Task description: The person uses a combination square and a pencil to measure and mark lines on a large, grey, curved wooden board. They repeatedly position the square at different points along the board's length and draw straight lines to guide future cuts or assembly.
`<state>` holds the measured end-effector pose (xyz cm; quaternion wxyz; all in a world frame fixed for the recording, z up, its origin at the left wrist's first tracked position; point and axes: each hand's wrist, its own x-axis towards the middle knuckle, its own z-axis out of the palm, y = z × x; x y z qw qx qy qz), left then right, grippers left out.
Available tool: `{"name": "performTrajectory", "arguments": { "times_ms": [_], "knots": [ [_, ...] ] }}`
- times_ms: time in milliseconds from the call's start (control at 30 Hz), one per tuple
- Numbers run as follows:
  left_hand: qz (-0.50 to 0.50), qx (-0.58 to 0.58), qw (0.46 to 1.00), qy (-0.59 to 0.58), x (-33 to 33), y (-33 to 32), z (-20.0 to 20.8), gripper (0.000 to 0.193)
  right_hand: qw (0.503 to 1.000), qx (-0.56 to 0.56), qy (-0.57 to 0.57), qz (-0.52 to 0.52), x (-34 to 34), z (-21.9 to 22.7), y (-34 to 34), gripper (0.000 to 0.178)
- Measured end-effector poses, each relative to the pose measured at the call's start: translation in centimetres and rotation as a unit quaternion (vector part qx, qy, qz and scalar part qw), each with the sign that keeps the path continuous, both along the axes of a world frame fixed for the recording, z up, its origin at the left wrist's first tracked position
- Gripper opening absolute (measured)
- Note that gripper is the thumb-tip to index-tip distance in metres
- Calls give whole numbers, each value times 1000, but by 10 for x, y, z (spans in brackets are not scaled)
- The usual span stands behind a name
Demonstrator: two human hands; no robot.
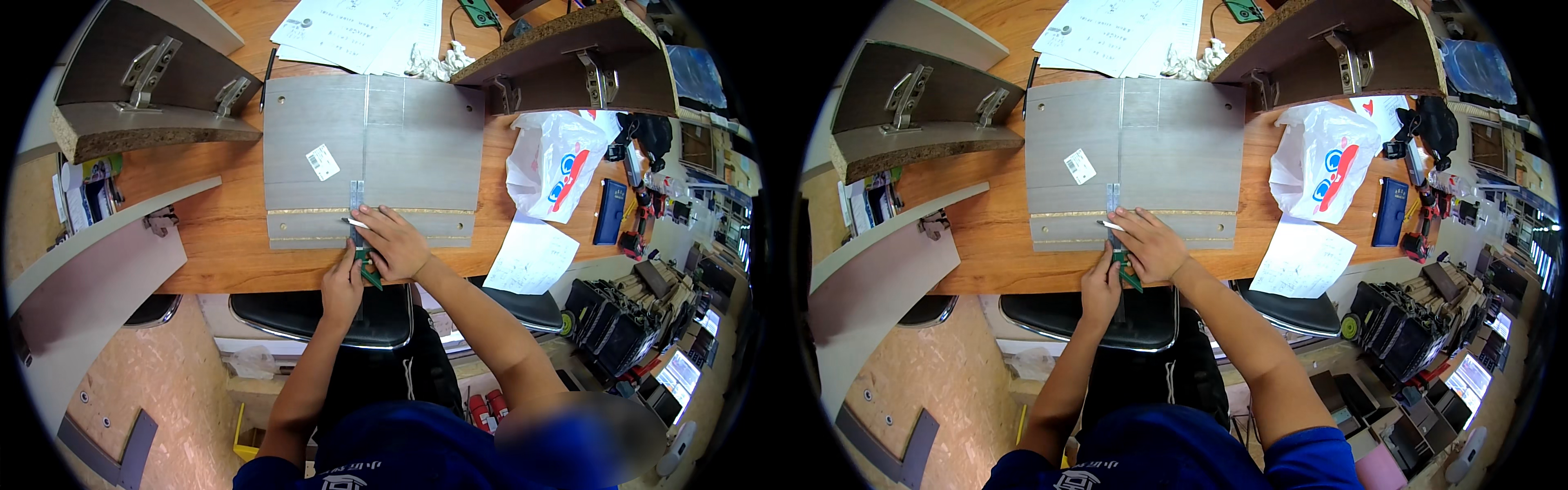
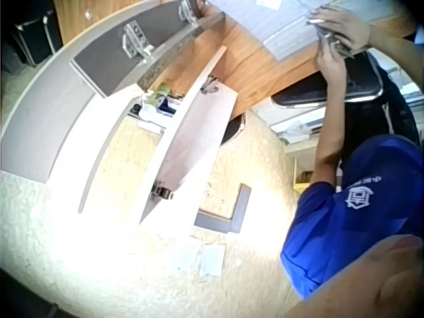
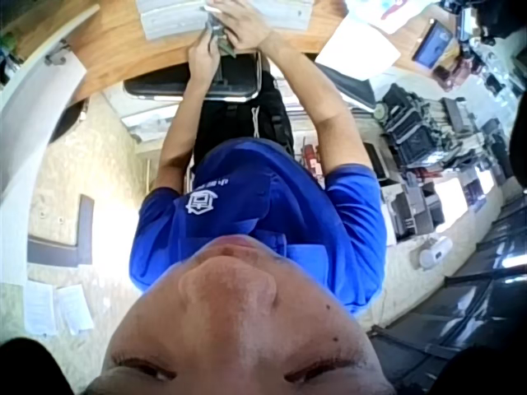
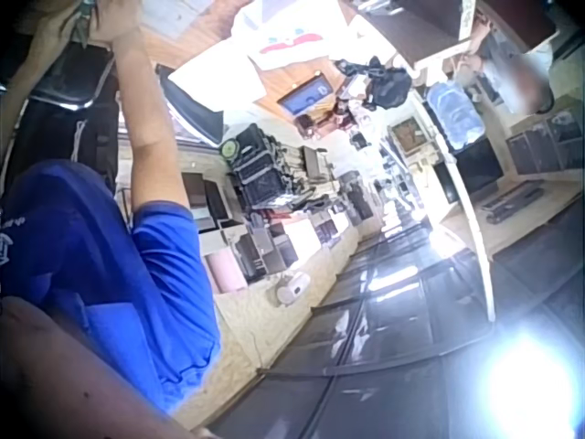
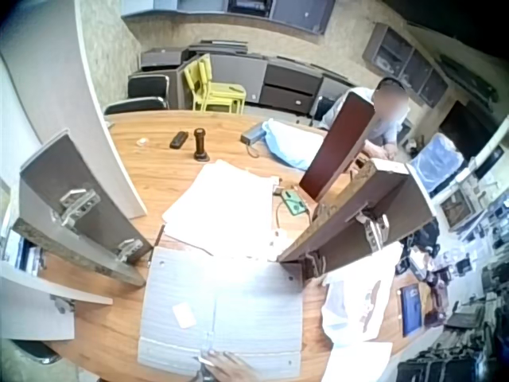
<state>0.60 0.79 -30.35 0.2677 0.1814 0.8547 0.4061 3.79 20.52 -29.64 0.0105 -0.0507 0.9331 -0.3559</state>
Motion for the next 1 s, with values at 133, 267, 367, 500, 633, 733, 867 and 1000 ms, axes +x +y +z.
{"name": "performTrajectory", "arguments": {
  "times_ms": [133,267,367,500,633,733,867,1000],
  "knots": [
    [-18,8,1000,17,-2,1,0,48,1000,-1,0,-2,1,-1,-1,57],
    [-34,7,999,9,-7,3,4,51,1000,-2,-3,-1,0,1,0,60],
    [-46,-16,999,-17,-11,3,4,50,1000,-3,-2,-2,0,0,-1,62],
    [-52,-19,998,-10,-16,4,6,50,1000,-7,3,-3,1,0,0,62],
    [-39,-13,999,-14,-14,3,4,50,1000,0,17,-6,1,-3,-1,63],
    [-24,-19,999,-41,-14,4,6,50,1000,-2,18,-5,2,-4,-1,64],
    [-9,-15,998,-56,-12,3,2,49,1000,-6,22,-3,2,-4,-1,64],
    [2,-9,998,-64,-12,4,1,48,1000,-11,15,-5,2,0,-1,65]
  ]
}}
